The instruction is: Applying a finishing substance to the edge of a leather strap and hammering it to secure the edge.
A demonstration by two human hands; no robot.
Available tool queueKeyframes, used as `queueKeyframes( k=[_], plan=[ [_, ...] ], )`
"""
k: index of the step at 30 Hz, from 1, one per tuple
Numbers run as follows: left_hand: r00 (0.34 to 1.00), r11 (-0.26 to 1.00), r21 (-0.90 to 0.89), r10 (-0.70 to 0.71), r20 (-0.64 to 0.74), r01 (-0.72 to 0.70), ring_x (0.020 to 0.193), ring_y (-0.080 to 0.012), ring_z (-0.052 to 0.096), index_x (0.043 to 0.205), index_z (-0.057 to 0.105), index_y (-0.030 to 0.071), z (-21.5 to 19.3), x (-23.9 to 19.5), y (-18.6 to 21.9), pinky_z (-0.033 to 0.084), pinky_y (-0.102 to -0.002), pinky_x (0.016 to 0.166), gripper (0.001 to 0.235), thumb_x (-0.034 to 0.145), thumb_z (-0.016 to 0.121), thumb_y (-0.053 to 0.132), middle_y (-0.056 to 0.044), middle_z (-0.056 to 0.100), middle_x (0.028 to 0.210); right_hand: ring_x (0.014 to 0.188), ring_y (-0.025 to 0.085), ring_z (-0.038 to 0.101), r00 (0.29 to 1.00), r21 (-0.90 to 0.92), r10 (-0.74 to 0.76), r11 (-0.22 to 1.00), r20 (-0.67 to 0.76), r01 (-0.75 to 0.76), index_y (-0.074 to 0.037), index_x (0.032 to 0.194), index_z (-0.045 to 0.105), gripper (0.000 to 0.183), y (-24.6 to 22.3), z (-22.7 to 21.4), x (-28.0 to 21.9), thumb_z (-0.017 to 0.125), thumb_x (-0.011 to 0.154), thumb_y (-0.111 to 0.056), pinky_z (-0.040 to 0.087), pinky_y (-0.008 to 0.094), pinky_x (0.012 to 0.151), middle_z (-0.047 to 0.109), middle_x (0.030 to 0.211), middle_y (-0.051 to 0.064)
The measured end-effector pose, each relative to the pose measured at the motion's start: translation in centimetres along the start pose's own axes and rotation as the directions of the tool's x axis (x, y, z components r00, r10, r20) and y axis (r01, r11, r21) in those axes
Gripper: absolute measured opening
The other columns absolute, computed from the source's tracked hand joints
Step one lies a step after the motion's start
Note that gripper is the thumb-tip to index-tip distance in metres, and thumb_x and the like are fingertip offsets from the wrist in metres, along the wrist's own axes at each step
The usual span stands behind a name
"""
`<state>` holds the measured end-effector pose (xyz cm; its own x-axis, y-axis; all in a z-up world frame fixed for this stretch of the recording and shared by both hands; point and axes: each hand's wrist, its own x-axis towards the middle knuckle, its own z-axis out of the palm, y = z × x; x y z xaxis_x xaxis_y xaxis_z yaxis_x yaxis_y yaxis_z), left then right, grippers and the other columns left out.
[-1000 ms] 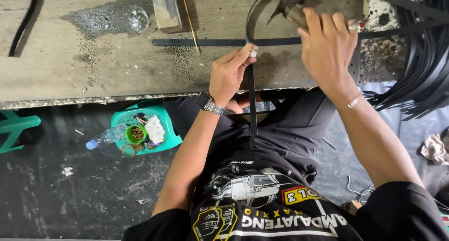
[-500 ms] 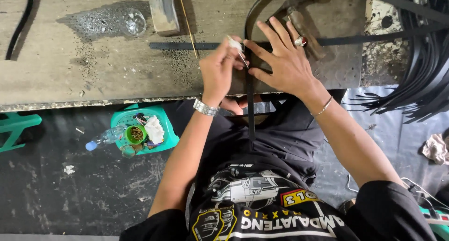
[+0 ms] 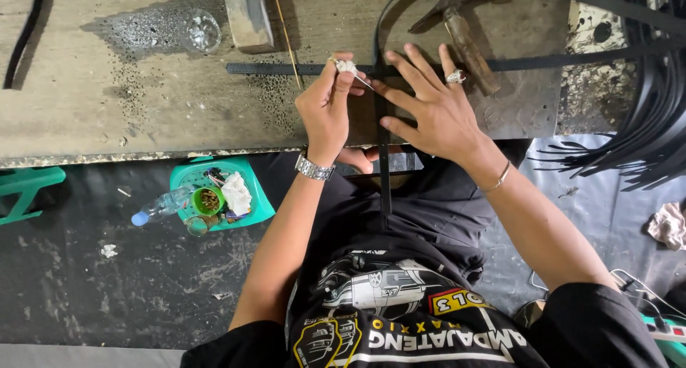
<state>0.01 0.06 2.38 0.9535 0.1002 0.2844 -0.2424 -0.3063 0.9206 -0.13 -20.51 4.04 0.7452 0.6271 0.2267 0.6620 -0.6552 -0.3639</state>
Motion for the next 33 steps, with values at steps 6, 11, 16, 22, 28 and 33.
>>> queueKeyframes(
  k=[6, 11, 16, 22, 28, 33],
  plan=[
    [1.0, 1.0, 0.006, -0.021, -0.021, 0.021, 0.077, -0.0106, 0.078, 0.12, 0.066, 0.011, -0.2, 0.0, 0.2, 0.063, -0.021, 0.071, 0.044, 0.109, 0.044, 0.047, -0.002, 0.079, 0.09, 0.143, 0.038, 0.052, 0.977, 0.033, 0.075, 0.997, -0.198, -0.07, -0.011, 0.109, 0.078, 0.026, -0.3, 1.6, 0.5, 0.088, 0.097, -0.031, 0.014, 0.058, 0.126, 0.063, 0.146, 0.014],
    [1.0, 0.996, 0.086, 0.02, 0.017, -0.021, 0.075, -0.0096, 0.078, 0.118, 0.067, 0.013, -0.2, 0.2, 0.3, 0.061, -0.02, 0.07, 0.045, 0.109, 0.041, 0.049, 0.0, 0.079, 0.088, 0.145, 0.029, 0.038, 0.976, 0.03, 0.216, 0.976, -0.017, -0.215, -0.013, 0.147, 0.058, 0.067, -1.0, 0.4, 1.5, 0.081, 0.092, -0.044, 0.039, 0.063, 0.102, 0.048, 0.151, 0.008],
    [1.0, 0.997, 0.08, 0.005, 0.031, -0.007, 0.076, -0.0106, 0.078, 0.118, 0.066, 0.012, -0.2, 0.1, 0.4, 0.063, -0.021, 0.071, 0.044, 0.109, 0.041, 0.047, 0.0, 0.079, 0.091, 0.146, 0.032, 0.033, 0.989, -0.038, 0.148, 0.988, 0.026, -0.147, -0.017, 0.145, 0.064, 0.069, -0.2, 0.6, 1.2, 0.082, 0.088, -0.05, 0.041, 0.063, 0.108, 0.038, 0.159, 0.011],
    [0.994, 0.98, 0.166, 0.102, 0.044, -0.108, 0.064, -0.0053, 0.067, 0.114, 0.071, 0.011, 0.1, -0.3, -0.6, 0.048, -0.019, 0.057, 0.042, 0.109, 0.045, 0.043, 0.003, 0.074, 0.077, 0.149, 0.04, 0.036, 0.997, -0.009, 0.082, 0.997, -0.006, -0.082, -0.016, 0.135, 0.074, 0.057, 0.0, 1.2, 0.5, 0.082, 0.089, -0.048, 0.01, 0.067, 0.121, 0.046, 0.16, 0.014],
    [0.989, 0.973, 0.181, 0.129, 0.073, -0.141, 0.069, -0.0056, 0.072, 0.121, 0.068, 0.013, 0.2, -0.4, -0.9, 0.053, -0.02, 0.062, 0.038, 0.11, 0.045, 0.041, 0.003, 0.079, 0.084, 0.149, 0.037, 0.035, 0.994, -0.013, 0.105, 0.994, 0.01, -0.105, -0.009, 0.15, 0.06, 0.079, 0.2, 1.3, 0.5, 0.077, 0.09, -0.058, 0.01, 0.064, 0.122, 0.048, 0.159, 0.011],
    [0.985, 0.969, 0.184, 0.152, 0.085, -0.166, 0.066, -0.0048, 0.068, 0.12, 0.068, 0.014, 0.2, -0.3, -0.7, 0.05, -0.019, 0.061, 0.033, 0.111, 0.046, 0.037, 0.005, 0.076, 0.079, 0.15, 0.037, 0.034, 0.993, 0.0, 0.112, 0.994, 0.024, -0.112, -0.01, 0.152, 0.058, 0.081, 0.1, 1.2, 0.6, 0.076, 0.09, -0.059, 0.008, 0.063, 0.122, 0.047, 0.16, 0.011]
  ],
)
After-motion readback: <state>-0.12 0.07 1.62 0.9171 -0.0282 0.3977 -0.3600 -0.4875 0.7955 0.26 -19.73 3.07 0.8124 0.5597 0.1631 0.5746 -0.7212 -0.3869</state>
